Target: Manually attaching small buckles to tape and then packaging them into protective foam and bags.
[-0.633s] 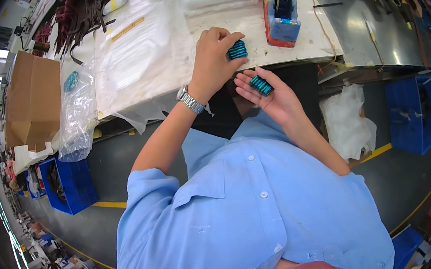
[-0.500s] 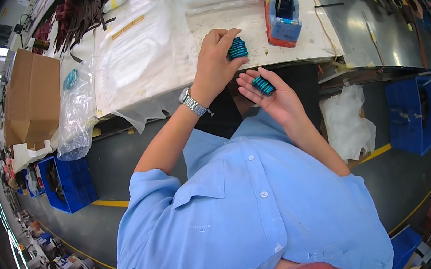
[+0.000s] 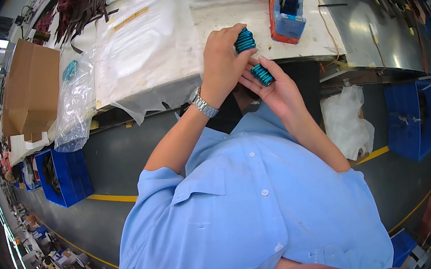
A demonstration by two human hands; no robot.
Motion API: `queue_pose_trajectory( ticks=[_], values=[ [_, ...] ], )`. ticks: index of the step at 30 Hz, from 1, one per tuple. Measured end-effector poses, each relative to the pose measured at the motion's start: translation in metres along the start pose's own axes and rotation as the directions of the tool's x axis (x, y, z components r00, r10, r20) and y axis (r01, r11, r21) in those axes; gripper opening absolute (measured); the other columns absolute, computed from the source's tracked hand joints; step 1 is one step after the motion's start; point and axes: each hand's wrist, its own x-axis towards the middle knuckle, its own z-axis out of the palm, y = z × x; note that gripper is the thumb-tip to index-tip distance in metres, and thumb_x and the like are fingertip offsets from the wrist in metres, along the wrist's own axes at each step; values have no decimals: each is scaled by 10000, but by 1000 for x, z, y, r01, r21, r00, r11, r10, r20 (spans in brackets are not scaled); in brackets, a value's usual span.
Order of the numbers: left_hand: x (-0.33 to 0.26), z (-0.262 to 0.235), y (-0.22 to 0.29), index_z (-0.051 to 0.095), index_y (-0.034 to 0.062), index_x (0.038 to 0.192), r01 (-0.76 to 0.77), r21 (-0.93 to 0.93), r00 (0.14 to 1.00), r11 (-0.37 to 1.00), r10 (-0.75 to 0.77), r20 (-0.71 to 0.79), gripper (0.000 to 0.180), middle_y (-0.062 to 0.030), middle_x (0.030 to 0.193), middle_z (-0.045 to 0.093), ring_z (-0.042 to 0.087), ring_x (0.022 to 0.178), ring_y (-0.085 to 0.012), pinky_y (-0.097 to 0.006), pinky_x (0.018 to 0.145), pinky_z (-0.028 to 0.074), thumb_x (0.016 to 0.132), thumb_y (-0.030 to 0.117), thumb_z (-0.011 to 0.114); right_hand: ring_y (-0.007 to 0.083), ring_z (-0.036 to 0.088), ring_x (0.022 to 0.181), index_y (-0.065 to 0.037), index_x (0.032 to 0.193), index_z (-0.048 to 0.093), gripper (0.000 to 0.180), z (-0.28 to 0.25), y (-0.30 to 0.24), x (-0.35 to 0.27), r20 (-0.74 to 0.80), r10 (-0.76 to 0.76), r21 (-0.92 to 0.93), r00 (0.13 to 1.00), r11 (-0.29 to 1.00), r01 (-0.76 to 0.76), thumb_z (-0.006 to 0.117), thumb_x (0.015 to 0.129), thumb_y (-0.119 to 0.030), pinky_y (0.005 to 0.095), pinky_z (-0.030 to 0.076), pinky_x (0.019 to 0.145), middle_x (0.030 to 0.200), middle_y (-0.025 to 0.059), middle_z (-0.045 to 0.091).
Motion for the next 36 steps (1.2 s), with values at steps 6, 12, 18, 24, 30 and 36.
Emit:
queue_pose_trajectory(
  ticks=[6, 12, 18, 24, 30, 36],
  values=[
    [6, -2, -1, 728, 48, 1357, 257, -196, 958, 946, -224, 177, 514, -122, 1100, 793, 750, 923, -202, -335, 832, 598, 850, 102, 792, 314, 707, 1230, 83, 1369, 597, 386, 17, -4, 18, 15, -68, -15, 998, 998, 68, 616, 1124, -215, 518, 554, 1158, 1331, 201, 686],
    [25, -26, -3, 697, -3, 1374, 420, -326, 876, 847, -285, 389, 491, -166, 1082, 778, 748, 899, -240, -357, 831, 598, 904, 122, 765, 321, 704, 1236, 82, 1396, 564, 419, 21, -6, 33, 22, -54, -6, 998, 998, 55, 644, 1112, -216, 518, 570, 1131, 1312, 208, 688],
    [10, -17, -2, 626, -28, 1435, 35, -24, 979, 999, -30, 200, 484, -249, 1166, 734, 670, 1059, -410, -453, 994, 530, 1027, 225, 689, 280, 719, 1170, 45, 1378, 592, 406, 31, -7, 39, -72, -89, -68, 993, 994, 84, 662, 1107, -249, 484, 596, 1080, 1240, 170, 707],
    [-3, -17, 3, 522, -17, 1527, -48, 0, 993, 999, 47, 109, 660, -259, 1467, 587, 556, 1318, -434, -474, 1129, 466, 958, 221, 757, 237, 715, 1124, -13, 1345, 629, 358, 29, -10, 58, 2, -108, -105, 994, 989, 108, 672, 1107, -277, 427, 607, 1028, 1222, 127, 706],
    [-2, -18, 0, 484, 2, 1552, -115, 56, 989, 992, 109, 99, 813, -264, 1497, 512, 512, 1349, -451, -489, 1157, 455, 841, 205, 823, 215, 692, 1136, -21, 1343, 631, 379, 39, -2, 65, -30, -116, -104, 993, 988, 112, 676, 1107, -314, 397, 590, 1004, 1222, 94, 697],
    [-3, -17, -7, 485, 3, 1538, -150, 152, 988, 977, 143, 55, 800, -265, 1457, 509, 513, 1326, -451, -491, 1146, 466, 850, 228, 825, 216, 676, 1174, -22, 1366, 625, 472, 45, -11, 59, -57, -72, -107, 996, 992, 65, 623, 1123, -427, 430, 559, 1027, 1279, 100, 684]
  ],
)
